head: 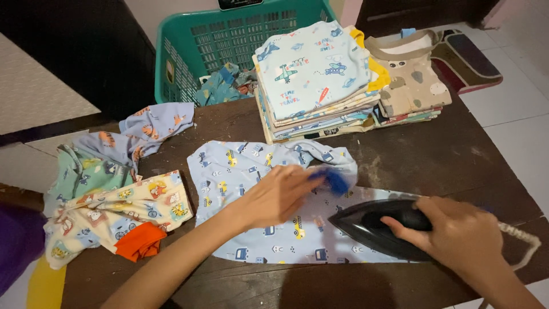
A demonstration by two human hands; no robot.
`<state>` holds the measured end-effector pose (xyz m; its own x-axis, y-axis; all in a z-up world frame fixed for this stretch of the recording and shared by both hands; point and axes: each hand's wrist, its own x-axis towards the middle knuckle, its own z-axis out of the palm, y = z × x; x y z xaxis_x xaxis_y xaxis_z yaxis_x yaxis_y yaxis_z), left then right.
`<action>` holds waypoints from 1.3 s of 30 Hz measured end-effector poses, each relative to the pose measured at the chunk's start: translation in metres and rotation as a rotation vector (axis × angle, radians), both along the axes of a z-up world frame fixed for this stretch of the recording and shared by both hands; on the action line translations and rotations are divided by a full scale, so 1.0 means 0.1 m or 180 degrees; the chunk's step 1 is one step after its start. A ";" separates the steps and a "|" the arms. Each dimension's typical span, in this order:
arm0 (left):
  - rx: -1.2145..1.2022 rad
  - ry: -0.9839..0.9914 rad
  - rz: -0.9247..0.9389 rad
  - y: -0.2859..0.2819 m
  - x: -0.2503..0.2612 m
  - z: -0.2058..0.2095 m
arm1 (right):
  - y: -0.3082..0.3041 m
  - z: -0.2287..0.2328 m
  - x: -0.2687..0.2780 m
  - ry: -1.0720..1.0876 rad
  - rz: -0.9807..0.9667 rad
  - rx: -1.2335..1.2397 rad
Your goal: Ironing and folding baby clothes on a low table.
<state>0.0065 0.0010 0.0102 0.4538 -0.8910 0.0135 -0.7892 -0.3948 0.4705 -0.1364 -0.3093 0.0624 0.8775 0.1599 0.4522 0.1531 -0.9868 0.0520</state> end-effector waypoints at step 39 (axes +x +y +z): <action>-0.0281 -0.0911 0.1038 0.81 -0.35 -0.34 | 0.47 0.00 0.28 0.0543 -0.0040 0.0036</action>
